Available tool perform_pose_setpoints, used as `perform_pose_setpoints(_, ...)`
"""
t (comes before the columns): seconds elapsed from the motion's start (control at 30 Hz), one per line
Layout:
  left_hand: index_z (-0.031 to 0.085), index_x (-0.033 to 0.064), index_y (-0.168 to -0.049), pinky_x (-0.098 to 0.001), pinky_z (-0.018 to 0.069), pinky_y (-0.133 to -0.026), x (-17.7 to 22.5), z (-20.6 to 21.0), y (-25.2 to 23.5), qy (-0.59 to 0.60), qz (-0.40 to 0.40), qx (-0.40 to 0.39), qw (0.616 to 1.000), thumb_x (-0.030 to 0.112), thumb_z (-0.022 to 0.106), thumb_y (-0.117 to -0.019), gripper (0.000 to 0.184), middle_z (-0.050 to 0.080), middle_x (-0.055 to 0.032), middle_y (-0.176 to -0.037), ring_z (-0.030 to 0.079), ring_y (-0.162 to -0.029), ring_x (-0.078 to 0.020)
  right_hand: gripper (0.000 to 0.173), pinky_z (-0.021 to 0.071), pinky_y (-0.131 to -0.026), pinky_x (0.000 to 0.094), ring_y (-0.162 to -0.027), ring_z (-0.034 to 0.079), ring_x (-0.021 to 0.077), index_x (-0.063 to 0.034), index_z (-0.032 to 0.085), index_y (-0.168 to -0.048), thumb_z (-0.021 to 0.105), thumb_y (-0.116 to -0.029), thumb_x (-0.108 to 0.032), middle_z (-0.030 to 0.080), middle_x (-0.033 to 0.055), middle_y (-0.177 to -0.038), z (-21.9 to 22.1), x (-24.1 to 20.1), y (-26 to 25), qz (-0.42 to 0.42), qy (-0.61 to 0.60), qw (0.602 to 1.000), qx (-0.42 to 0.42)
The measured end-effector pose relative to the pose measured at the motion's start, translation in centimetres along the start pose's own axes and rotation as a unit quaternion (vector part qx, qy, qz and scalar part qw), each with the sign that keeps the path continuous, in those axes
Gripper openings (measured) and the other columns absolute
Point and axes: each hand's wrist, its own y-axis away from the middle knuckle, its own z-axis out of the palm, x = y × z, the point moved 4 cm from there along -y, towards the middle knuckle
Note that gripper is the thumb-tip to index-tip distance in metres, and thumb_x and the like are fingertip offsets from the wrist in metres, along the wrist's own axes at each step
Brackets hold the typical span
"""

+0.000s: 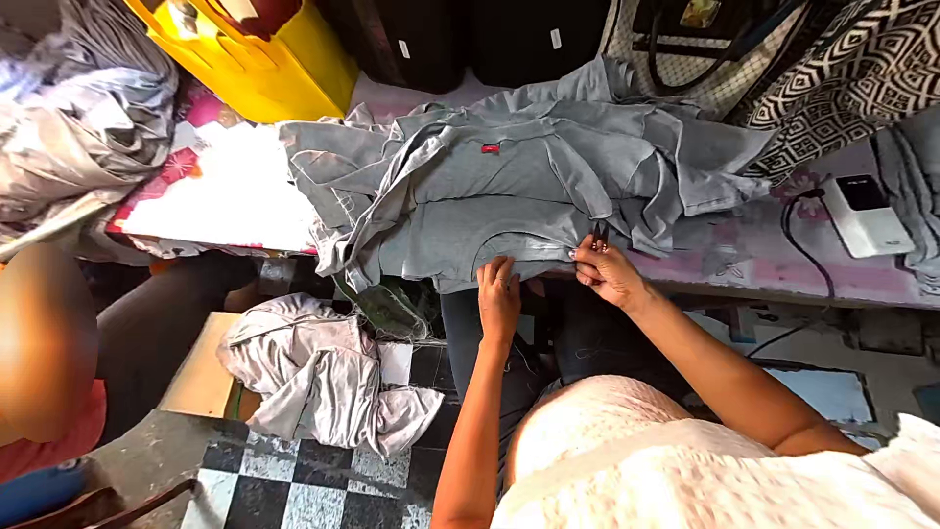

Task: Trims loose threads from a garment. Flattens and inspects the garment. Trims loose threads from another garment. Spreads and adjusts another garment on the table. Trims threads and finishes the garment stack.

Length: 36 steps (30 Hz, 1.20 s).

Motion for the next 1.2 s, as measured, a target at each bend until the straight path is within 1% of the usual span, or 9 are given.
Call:
perform_pose_setpoints(0.2, 0.074, -0.0069, -0.106, -0.0379, 0.0601, -0.085, 5.2, 0.0, -0.7, 0.073, -0.015, 0.057, 0.996, 0.007, 0.074, -0.0898, 0.021, 0.071, -0.0216, -0.101, 0.072, -0.093, -0.0283, 0.021, 0.0386, -0.047, 0.0168, -0.044, 0.039, 0.0013, -0.015, 0.053, -0.088, 0.052, -0.0977, 0.003, 0.047, -0.0071, -0.056, -0.3, 0.4, -0.3, 0.025, -0.064, 0.997, -0.035)
perform_pose_setpoints(0.37, 0.075, -0.0055, -0.103, -0.0419, 0.0571, -0.094, 5.9, 2.0, -2.1, 0.039, 0.021, 0.037, 0.998, 0.001, 0.071, -0.0902, 0.015, 0.069, -0.0226, -0.109, 0.068, -0.104, -0.0338, 0.024, 0.0376, -0.047, 0.0169, -0.043, 0.038, 0.0008, -0.0157, 0.052, -0.085, 0.052, -0.0948, 0.006, 0.043, -0.0087, -0.053, -0.1, 0.7, -0.2, 0.027, -0.065, 0.996, -0.05)
perform_pose_setpoints(0.53, 0.076, -0.0057, -0.095, -0.0433, 0.0561, -0.094, 4.3, 3.2, -2.8, 0.077, -0.025, -0.012, 0.997, -0.002, 0.07, -0.0903, 0.009, 0.069, -0.0219, -0.107, 0.067, -0.104, -0.0324, 0.021, 0.038, -0.048, 0.0166, -0.048, 0.042, 0.0015, -0.0097, 0.056, -0.087, 0.058, -0.0904, 0.011, 0.055, -0.0038, -0.064, -1.2, 0.8, -0.3, 0.039, 0.031, 0.997, -0.054)
perform_pose_setpoints(0.63, 0.077, -0.0045, -0.098, -0.0444, 0.0549, -0.096, 4.3, 3.7, -3.0, 0.073, -0.035, -0.029, 0.996, 0.001, 0.072, -0.089, 0.011, 0.069, -0.0216, -0.112, 0.066, -0.109, -0.0329, 0.006, 0.0413, -0.053, 0.0196, -0.053, 0.045, 0.0027, -0.0004, 0.064, -0.103, 0.061, -0.0979, -0.001, 0.056, -0.0031, -0.071, -1.6, -0.4, 0.6, -0.024, 0.188, 0.982, -0.011)
perform_pose_setpoints(0.73, 0.075, -0.0044, -0.092, -0.0474, 0.0559, -0.091, 4.2, 4.8, -3.0, 0.014, -0.007, -0.013, 1.0, 0.0, 0.069, -0.0889, 0.008, 0.068, -0.0208, -0.107, 0.065, -0.106, -0.0361, 0.027, 0.0436, -0.049, 0.0191, -0.048, 0.046, 0.0019, 0.0005, 0.065, -0.11, 0.044, -0.1096, -0.016, 0.06, -0.0024, -0.072, -0.2, -2.2, 2.4, -0.07, 0.235, 0.969, -0.036)
perform_pose_setpoints(0.8, 0.073, -0.0033, -0.083, -0.0476, 0.0574, -0.084, 4.3, 5.3, -3.1, -0.022, 0.028, 0.014, 0.999, 0.0, 0.069, -0.0867, 0.007, 0.069, -0.0191, -0.1, 0.066, -0.1, -0.0358, 0.034, 0.0409, -0.046, 0.0188, -0.046, 0.044, 0.0018, -0.0008, 0.064, -0.108, 0.038, -0.1118, -0.022, 0.053, -0.0052, -0.063, 1.0, -2.3, 2.8, -0.055, 0.253, 0.964, -0.065)
perform_pose_setpoints(0.9, 0.072, -0.0036, -0.085, -0.0487, 0.0553, -0.091, 4.3, 4.7, -2.8, 0.011, 0.006, -0.022, 1.0, 0.004, 0.072, -0.0868, 0.008, 0.069, -0.0196, -0.107, 0.065, -0.108, -0.0362, 0.044, 0.0389, -0.05, 0.0213, -0.05, 0.04, 0.0044, -0.0011, 0.064, -0.105, 0.036, -0.1131, -0.034, 0.044, -0.0044, -0.065, 1.1, -0.8, 1.5, 0.016, 0.307, 0.95, -0.063)
perform_pose_setpoints(1.03, 0.069, -0.0054, -0.087, -0.0429, 0.0555, -0.094, 2.9, 1.9, -1.1, 0.114, -0.07, -0.035, 0.99, 0.002, 0.07, -0.0878, 0.007, 0.067, -0.0208, -0.115, 0.065, -0.112, -0.0301, 0.057, 0.039, -0.05, 0.0208, -0.048, 0.038, 0.0035, -0.007, 0.063, -0.1, 0.022, -0.113, -0.045, 0.04, -0.0085, -0.061, -1.0, 0.4, 0.4, 0.056, 0.219, 0.974, -0.034)
perform_pose_setpoints(1.2, 0.071, -0.0054, -0.09, -0.0399, 0.0562, -0.093, 3.3, -0.4, 0.0, 0.109, -0.114, -0.066, 0.985, 0.004, 0.066, -0.0906, 0.011, 0.069, -0.02, -0.113, 0.068, -0.108, -0.0265, 0.045, 0.0348, -0.045, 0.0163, -0.045, 0.035, 0.0003, -0.0105, 0.061, -0.097, 0.028, -0.1137, -0.036, 0.038, -0.0114, -0.058, -0.8, -0.7, 2.3, 0.072, 0.156, 0.981, -0.094)
